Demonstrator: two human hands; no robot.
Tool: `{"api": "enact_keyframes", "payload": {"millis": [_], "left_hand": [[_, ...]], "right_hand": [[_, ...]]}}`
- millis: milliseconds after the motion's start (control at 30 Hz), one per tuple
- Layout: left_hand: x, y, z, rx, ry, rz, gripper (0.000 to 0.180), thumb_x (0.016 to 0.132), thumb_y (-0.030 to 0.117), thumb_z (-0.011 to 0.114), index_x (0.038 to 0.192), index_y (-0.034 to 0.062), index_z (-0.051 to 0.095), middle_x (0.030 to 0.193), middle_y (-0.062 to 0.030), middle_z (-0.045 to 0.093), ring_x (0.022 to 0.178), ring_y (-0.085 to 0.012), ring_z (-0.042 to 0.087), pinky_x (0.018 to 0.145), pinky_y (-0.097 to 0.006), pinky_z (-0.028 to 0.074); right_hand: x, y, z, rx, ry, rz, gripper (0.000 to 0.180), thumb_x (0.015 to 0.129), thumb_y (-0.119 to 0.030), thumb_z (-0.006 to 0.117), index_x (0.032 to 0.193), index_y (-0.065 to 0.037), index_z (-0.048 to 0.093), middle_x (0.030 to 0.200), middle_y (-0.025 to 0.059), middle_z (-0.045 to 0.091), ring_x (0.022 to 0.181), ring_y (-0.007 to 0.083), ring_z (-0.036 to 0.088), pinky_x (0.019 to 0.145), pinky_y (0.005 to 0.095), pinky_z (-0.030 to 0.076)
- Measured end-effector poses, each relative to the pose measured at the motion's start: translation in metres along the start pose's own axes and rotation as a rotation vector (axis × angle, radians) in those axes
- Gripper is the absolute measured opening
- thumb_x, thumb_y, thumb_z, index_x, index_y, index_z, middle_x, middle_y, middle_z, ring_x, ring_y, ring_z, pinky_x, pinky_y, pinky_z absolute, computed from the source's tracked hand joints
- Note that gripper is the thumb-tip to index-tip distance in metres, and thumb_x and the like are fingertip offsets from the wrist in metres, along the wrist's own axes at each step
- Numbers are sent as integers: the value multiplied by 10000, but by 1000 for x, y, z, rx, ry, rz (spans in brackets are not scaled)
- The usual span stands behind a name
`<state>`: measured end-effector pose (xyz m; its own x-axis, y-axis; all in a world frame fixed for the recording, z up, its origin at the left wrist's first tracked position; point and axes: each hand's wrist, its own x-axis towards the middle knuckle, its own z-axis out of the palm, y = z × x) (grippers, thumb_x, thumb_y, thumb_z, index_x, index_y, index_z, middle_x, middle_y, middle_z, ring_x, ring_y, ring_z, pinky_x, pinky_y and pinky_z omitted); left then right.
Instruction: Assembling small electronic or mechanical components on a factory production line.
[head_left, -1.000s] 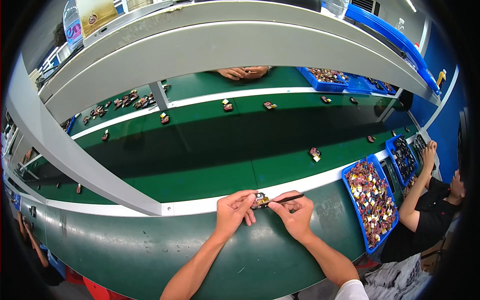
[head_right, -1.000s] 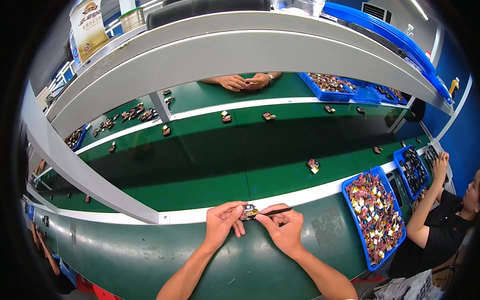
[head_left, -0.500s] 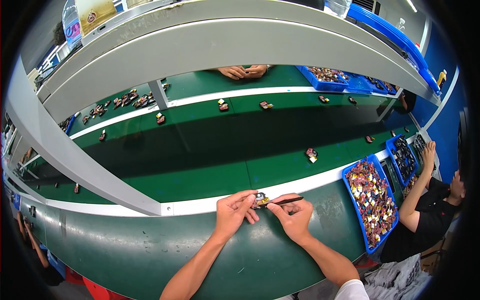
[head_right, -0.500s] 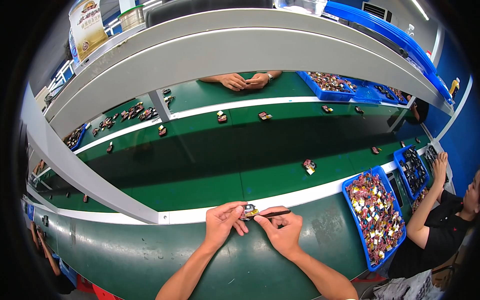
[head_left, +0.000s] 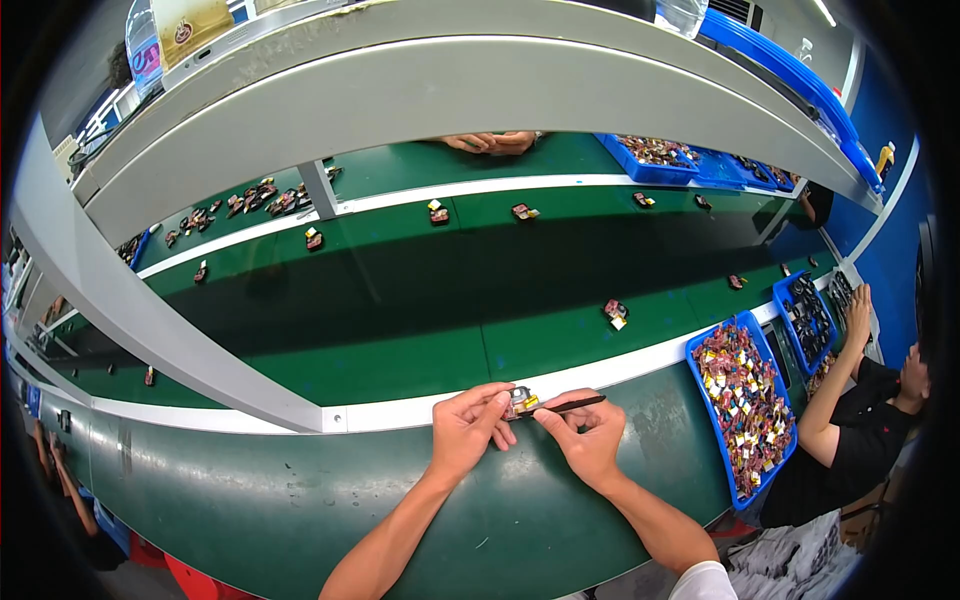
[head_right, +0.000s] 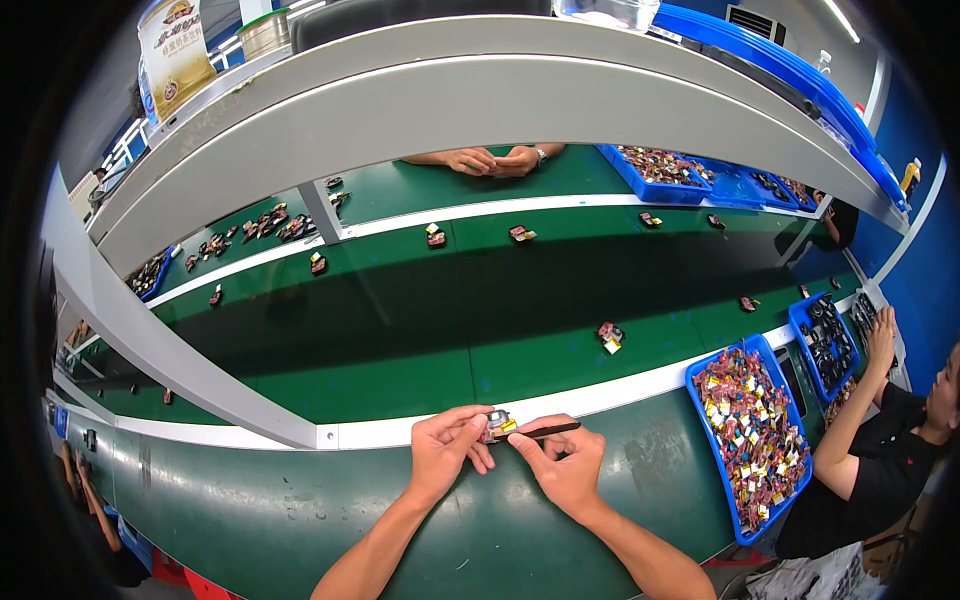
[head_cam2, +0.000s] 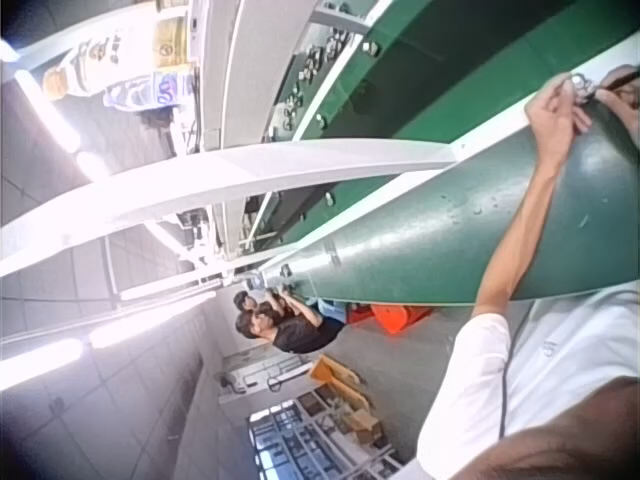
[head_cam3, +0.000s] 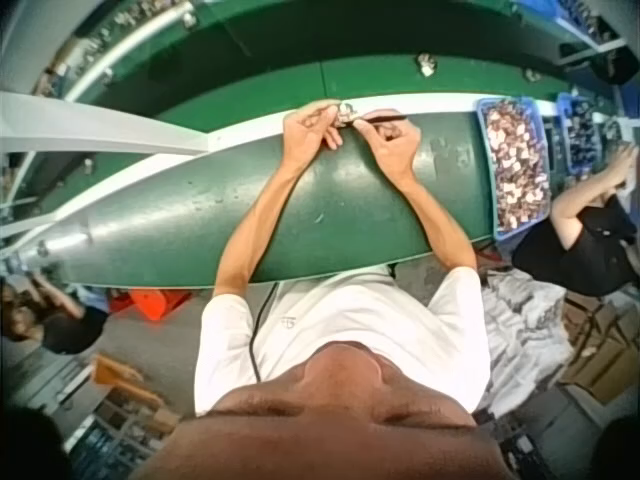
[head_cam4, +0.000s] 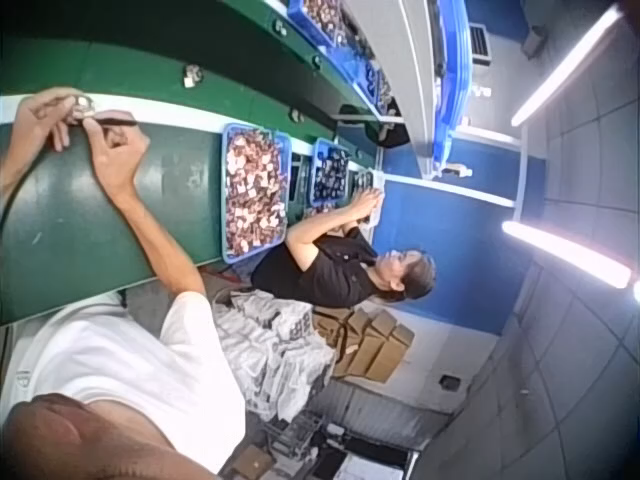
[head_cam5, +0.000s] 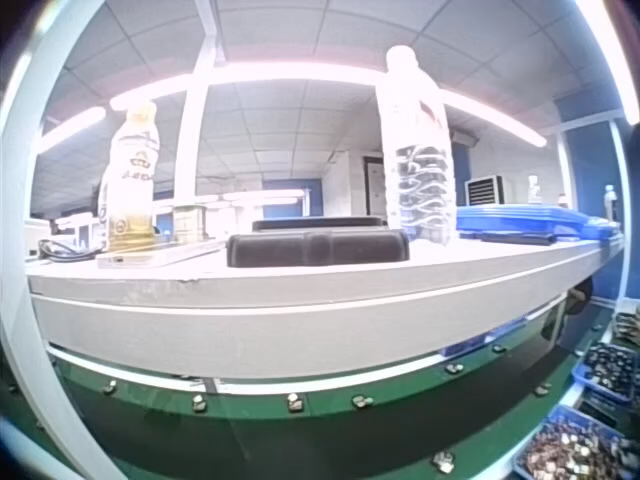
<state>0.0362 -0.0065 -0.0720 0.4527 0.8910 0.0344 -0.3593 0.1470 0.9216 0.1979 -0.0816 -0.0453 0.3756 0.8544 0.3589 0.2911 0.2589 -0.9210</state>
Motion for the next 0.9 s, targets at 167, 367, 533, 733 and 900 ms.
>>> {"api": "enact_keyframes", "payload": {"millis": [167, 367, 533, 733, 900], "left_hand": [[1, -2, -1, -4, 9, 0, 251, 1015, 87, 610, 1185, -84, 677, 825, -122, 703, 570, -158, 672, 474, -248, 532], [2, -2, 0, -6, 6, -1, 245, 1015, 92, 613, 1166, -86, 686, 816, -115, 699, 557, -156, 665, 465, -244, 522], [2, -8, -3, -5, 7, -1, 245, 1013, 93, 616, 1162, -89, 687, 813, -114, 699, 551, -154, 660, 457, -241, 511], [4, -7, -3, 14, 1, -9, 234, 1013, 86, 610, 1151, -85, 692, 796, -106, 697, 548, -146, 656, 453, -234, 499], [3, -5, -1, 70, -4, -2, 228, 970, 83, 674, 1141, -65, 700, 740, -80, 703, 541, -105, 631, 447, -222, 466]], "right_hand": [[5, 6, -5, -35, -48, -40, 146, 821, 7, 816, 934, 3, 723, 586, -42, 564, 464, -24, 380, 440, 198, 242], [7, 1, -9, -190, -91, -220, 124, 785, 11, 826, 883, 16, 749, 656, 15, 668, 419, 18, 388, 433, 225, 289], [7, 3, -6, -229, -94, -282, 105, 760, 8, 830, 842, -10, 767, 751, 47, 744, 403, 45, 409, 428, 235, 328], [7, 1, -5, -254, -103, -309, 105, 756, -5, 830, 832, -37, 766, 745, 45, 754, 396, 58, 424, 421, 235, 345], [8, 0, -4, -297, -137, -448, 127, 732, 12, 809, 812, -72, 757, 789, 36, 770, 398, 98, 478, 429, 245, 375]]}}
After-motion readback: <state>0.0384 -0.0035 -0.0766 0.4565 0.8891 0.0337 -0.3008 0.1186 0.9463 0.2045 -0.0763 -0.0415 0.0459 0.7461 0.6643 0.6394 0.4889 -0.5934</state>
